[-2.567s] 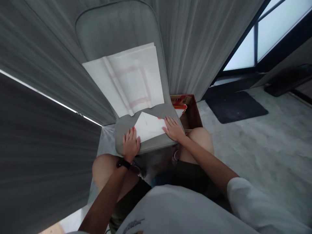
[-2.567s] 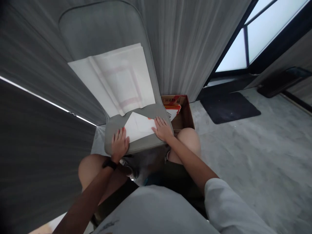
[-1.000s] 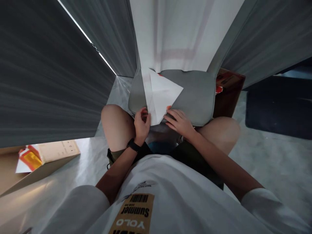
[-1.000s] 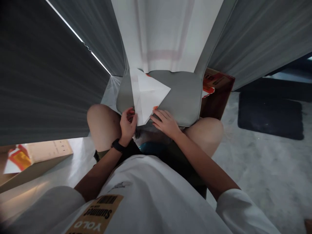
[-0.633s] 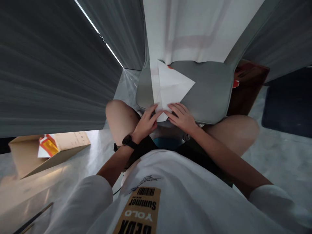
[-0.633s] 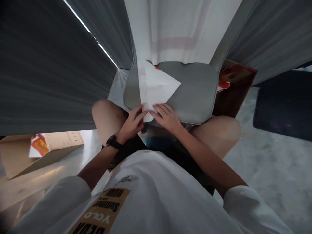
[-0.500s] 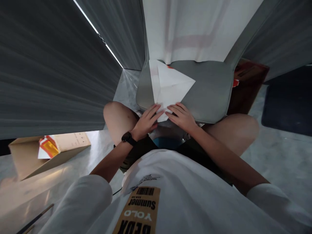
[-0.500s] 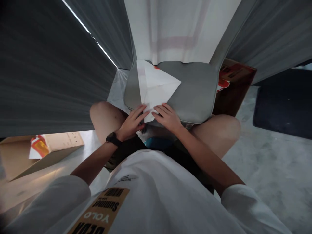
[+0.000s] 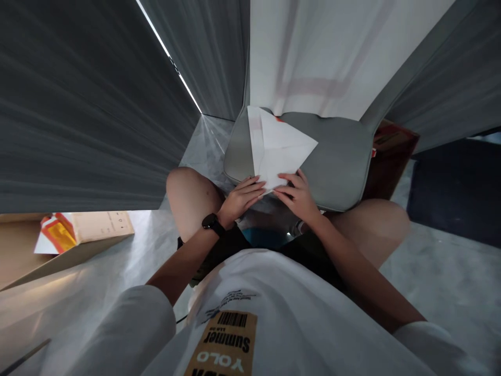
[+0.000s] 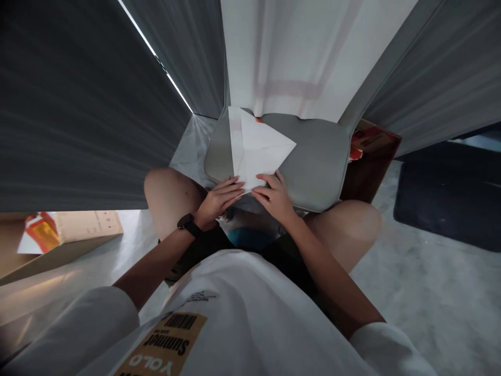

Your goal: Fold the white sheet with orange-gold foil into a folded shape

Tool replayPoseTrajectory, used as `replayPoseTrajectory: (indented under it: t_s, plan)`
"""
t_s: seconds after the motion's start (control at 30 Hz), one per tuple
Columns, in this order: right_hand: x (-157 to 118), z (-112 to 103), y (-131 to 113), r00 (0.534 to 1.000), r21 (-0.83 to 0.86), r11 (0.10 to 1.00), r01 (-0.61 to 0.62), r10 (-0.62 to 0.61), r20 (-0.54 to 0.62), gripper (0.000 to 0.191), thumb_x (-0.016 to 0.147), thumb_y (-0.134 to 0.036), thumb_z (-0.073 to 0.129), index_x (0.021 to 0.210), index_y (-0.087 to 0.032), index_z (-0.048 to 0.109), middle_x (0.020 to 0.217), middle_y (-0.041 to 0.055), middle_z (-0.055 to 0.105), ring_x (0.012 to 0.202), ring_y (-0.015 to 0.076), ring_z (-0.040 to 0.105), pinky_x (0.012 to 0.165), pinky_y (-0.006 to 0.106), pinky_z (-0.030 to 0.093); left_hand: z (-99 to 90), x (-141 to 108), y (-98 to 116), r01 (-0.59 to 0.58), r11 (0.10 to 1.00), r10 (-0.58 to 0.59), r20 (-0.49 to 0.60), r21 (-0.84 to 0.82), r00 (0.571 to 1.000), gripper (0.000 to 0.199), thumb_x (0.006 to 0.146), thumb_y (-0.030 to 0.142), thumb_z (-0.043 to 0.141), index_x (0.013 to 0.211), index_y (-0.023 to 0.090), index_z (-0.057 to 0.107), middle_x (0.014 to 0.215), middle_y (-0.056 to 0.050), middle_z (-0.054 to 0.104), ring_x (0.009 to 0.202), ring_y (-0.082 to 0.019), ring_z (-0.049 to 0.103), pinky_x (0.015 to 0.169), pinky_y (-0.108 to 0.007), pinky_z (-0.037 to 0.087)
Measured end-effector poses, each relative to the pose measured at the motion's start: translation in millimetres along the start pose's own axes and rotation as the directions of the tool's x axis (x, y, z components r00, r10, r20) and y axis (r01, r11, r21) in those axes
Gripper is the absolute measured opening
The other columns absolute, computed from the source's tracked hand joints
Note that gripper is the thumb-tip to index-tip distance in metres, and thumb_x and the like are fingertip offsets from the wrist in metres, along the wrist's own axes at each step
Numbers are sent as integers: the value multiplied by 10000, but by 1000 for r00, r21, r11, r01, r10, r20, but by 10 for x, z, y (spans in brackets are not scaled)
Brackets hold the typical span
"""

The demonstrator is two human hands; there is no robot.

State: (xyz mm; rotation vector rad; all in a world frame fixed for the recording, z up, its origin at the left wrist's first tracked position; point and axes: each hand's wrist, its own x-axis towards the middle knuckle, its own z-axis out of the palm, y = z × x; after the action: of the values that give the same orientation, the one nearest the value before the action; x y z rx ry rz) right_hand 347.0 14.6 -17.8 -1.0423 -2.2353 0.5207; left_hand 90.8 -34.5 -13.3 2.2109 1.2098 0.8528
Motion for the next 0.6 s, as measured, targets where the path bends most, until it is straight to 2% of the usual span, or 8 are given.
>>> replayPoseTrajectory:
  t_s: [0.13, 0.23, 0.3, 0.4, 0.5, 0.6]
  plan:
    - [21, 8, 6, 998, -8, 999, -49, 49, -34, 186, 982, -385, 695, 884, -268, 801, 1313, 93, 693, 1147, 270, 660, 1226, 643, 366, 46, -5, -1, 46, 998, -51, -116, -47, 992, 190, 1043, 289, 656, 1191, 250, 769, 1322, -86, 748, 1471, -250, 544, 1206, -575, 482]
    - [22, -15, 15, 1000, -37, 999, -27, 27, 1, 119, 963, -364, 732, 976, -286, 820, 1409, 97, 656, 1298, 308, 601, 1232, 652, 344, 72, -37, -24, 87, 996, -92, -223, -33, 970, 91, 980, 265, 747, 1056, 257, 795, 1232, -75, 768, 1431, -264, 560, 1177, -570, 494]
    - [20, -34, 33, 999, -50, 999, 13, -11, 46, 125, 940, -336, 764, 1042, -314, 835, 1489, 84, 616, 1413, 336, 523, 1237, 668, 326, 71, -61, -41, 106, 994, -102, -223, 5, 969, 72, 963, 243, 764, 1022, 266, 800, 1223, -66, 761, 1405, -264, 560, 1160, -557, 496]
    - [21, -46, 69, 995, -46, 998, 37, -33, 92, 123, 931, -316, 781, 1028, -342, 852, 1528, 59, 596, 1460, 345, 479, 1228, 679, 336, 52, -79, -57, 112, 992, -101, -175, 55, 979, 81, 979, 238, 739, 1000, 281, 804, 1218, -55, 747, 1359, -258, 562, 1142, -530, 488]
    - [33, -28, 89, 996, -23, 1000, -6, 8, 93, 102, 947, -342, 767, 996, -339, 857, 1516, 49, 608, 1451, 341, 488, 1227, 678, 344, 41, -71, -52, 144, 988, -131, -190, 58, 973, 82, 987, 319, 737, 971, 275, 805, 1156, -61, 728, 1256, -256, 585, 1106, -495, 490]
    - [54, 11, 76, 996, 3, 998, -57, 57, 68, 131, 966, -372, 737, 936, -302, 844, 1480, 54, 634, 1430, 346, 510, 1227, 671, 349, 47, -48, -20, 237, 967, -213, -211, 95, 954, 167, 991, 408, 726, 997, 262, 806, 1113, -75, 690, 1156, -258, 594, 1071, -482, 480]
